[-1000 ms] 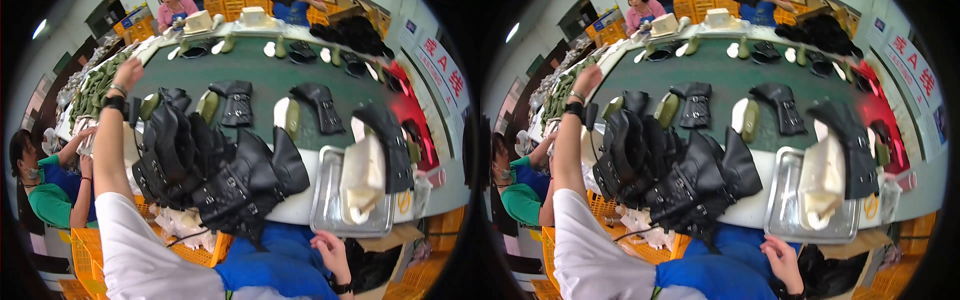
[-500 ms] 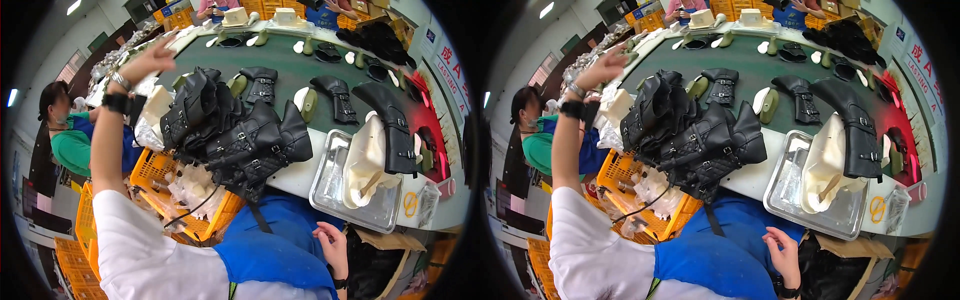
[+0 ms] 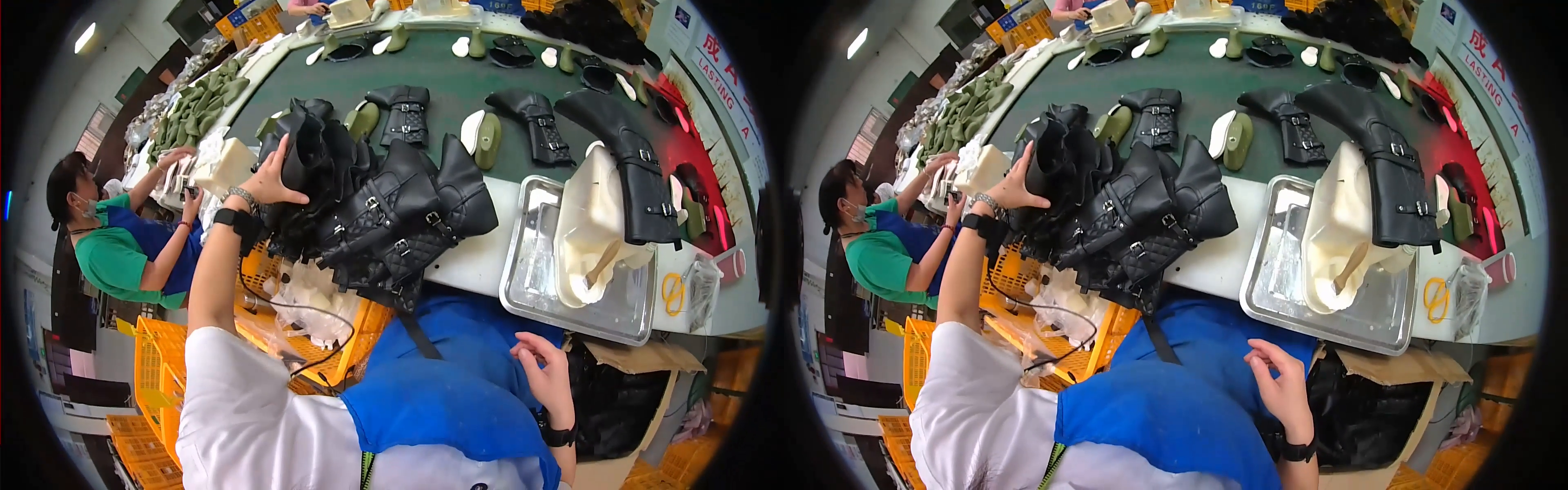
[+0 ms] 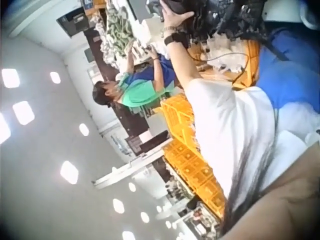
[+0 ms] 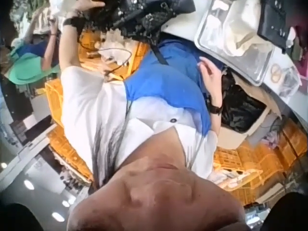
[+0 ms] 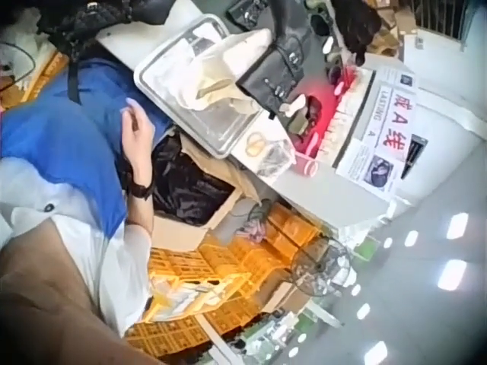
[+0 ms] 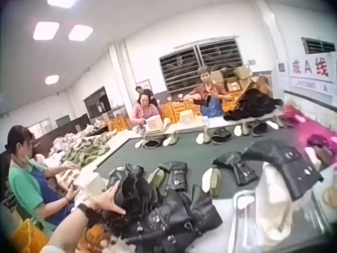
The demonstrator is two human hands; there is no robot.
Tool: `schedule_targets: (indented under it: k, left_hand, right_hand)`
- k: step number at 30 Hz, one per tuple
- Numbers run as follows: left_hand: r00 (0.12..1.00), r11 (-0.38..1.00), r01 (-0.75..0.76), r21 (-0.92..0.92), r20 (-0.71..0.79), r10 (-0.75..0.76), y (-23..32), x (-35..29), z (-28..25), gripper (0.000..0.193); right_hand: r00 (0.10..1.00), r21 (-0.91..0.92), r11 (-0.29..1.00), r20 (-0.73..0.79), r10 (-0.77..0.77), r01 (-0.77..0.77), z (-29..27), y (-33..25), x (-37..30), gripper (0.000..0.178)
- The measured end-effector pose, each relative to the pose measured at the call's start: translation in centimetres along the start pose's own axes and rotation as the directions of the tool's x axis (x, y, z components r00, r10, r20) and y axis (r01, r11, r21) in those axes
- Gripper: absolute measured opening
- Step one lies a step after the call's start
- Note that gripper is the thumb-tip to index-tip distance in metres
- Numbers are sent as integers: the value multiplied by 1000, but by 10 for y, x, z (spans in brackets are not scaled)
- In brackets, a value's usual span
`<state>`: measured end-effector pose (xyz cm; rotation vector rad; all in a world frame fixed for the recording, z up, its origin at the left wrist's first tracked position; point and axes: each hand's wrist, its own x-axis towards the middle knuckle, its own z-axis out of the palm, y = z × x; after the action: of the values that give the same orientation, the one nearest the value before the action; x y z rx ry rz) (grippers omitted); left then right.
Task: Applying glue to boot components and trimming excess material with scissors.
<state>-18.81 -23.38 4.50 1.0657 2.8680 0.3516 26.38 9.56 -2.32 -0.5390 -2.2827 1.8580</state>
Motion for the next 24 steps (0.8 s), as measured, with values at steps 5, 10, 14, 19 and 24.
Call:
schedule_targets:
  k: [5,10,14,19,24]
  left_hand:
    - [974,1000,15,-5,-226,-15,15,0,-19,109]
    - [874,933,-107,-343,-480,-76,62,-33,-75,96]
    - [949,893,-198,-404,-307,71,159,-69,-82,86]
    - [818,651,-550,-523,-182,545,249,-72,31,84]
    - [757,580,-577,-575,-111,643,299,-61,83,87]
  right_hand:
    - [999,-13,1000,49,-18,19,5,-3,11,23]
    - [998,-45,998,59,-29,32,3,-5,15,23]
    - [997,-31,998,44,-59,60,0,-11,20,22]
    - [993,461,886,120,-12,-45,-8,-32,35,40]
    - [981,546,818,162,107,-179,-17,-40,36,51]
